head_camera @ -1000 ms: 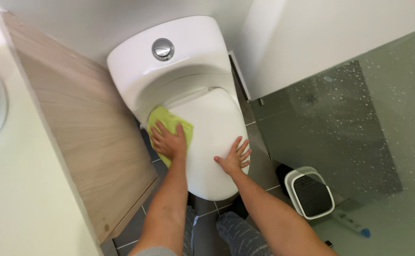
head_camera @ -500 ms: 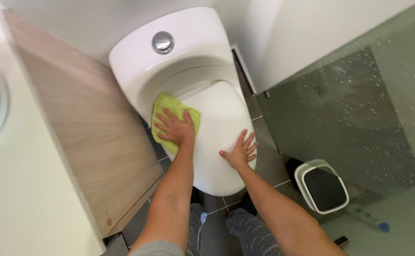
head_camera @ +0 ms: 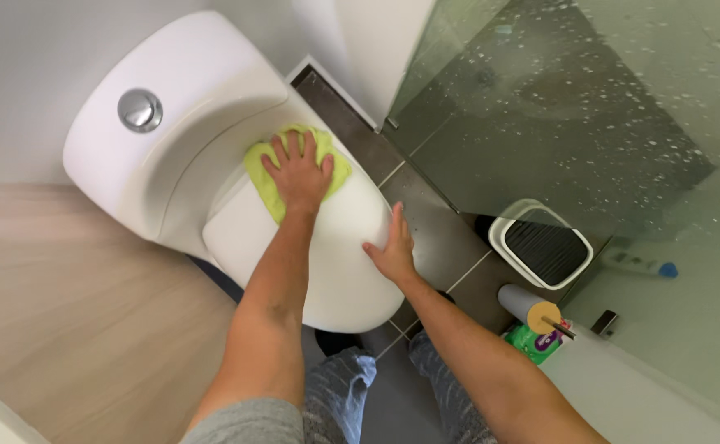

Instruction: The person wrings out a cloth in a sink and then wipes the exterior surfaces of a toilet tank and lid by hand.

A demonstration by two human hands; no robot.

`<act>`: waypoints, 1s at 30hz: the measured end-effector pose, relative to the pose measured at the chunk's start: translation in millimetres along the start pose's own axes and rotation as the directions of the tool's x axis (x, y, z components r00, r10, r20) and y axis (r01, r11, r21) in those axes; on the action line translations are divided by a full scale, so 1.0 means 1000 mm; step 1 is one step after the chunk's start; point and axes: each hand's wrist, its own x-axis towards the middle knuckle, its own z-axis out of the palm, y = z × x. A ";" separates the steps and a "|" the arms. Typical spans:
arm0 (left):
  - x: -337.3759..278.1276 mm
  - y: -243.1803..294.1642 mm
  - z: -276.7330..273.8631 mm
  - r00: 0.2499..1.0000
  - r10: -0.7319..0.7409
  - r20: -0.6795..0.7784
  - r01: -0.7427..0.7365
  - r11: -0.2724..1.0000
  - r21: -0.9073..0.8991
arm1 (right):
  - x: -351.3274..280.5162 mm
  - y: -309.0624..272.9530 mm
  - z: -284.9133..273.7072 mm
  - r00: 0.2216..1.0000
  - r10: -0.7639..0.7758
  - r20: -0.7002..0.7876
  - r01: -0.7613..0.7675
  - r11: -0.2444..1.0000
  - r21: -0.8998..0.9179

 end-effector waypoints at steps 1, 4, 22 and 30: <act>-0.001 0.008 -0.006 1.000 0.015 -0.009 -0.015 1.000 -0.004 | 0.003 0.004 0.002 1.000 0.001 -0.016 -0.001 1.000 0.008; -0.029 0.039 -0.025 0.960 0.220 0.175 -0.202 0.973 -0.116 | 0.002 0.026 0.007 0.996 -0.031 -0.086 0.049 0.972 0.228; -0.108 0.055 -0.085 0.524 0.025 0.851 0.850 -0.081 -0.521 | -0.008 0.030 -0.023 0.908 0.415 -0.049 -0.261 0.655 0.709; -0.007 0.020 -0.187 0.957 0.286 -0.044 -0.202 0.553 -0.808 | 0.021 -0.085 -0.046 0.934 0.294 0.204 -0.307 0.365 0.879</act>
